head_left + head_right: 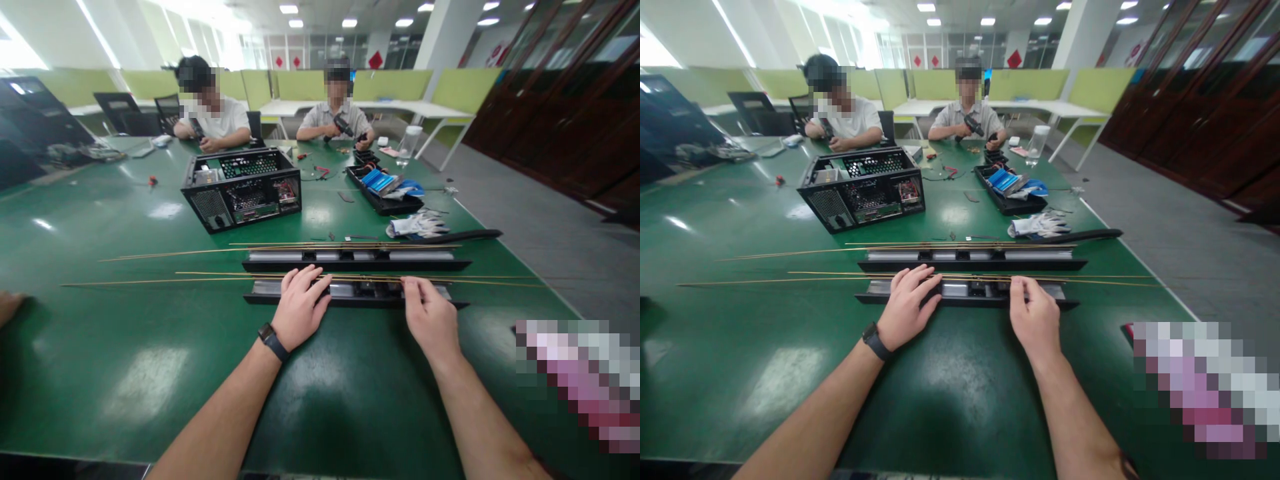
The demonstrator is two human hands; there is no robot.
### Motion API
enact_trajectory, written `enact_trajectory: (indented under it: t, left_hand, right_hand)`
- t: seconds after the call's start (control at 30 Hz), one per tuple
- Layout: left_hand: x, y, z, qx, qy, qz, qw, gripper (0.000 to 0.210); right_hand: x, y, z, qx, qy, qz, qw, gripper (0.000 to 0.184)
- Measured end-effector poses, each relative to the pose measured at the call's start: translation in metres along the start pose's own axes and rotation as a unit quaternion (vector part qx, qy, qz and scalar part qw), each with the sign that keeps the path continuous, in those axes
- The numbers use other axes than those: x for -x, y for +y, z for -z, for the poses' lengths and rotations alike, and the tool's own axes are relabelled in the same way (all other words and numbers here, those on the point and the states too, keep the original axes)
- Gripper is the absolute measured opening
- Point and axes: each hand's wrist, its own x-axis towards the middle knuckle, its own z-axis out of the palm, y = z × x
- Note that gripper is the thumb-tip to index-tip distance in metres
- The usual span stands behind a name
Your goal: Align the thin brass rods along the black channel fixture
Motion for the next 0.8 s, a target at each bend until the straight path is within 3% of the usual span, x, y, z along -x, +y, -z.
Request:
enact_trajectory:
  t: [0.2,0.4,0.6,0.8]
  left_hand:
    - [0.000,0.000,0.000,0.004,-0.003,0.007,1.000,0.038]
    - [0.000,0.001,0.001,0.003,-0.004,0.008,1.000,0.038]
    - [0.000,0.001,0.001,0.003,-0.005,0.006,1.000,0.038]
    - [0.001,0.000,0.001,-0.001,-0.010,0.008,1.000,0.037]
  right_hand:
    - [-0.001,0.004,-0.001,-0.005,0.014,-0.044,0.999,0.056]
    - [0.001,0.003,-0.001,-0.013,-0.001,-0.011,1.000,0.056]
    - [-0.001,0.005,0.004,-0.056,0.040,-0.073,0.995,0.058]
    - [-0.003,0.010,0.002,-0.067,0.039,-0.076,0.994,0.062]
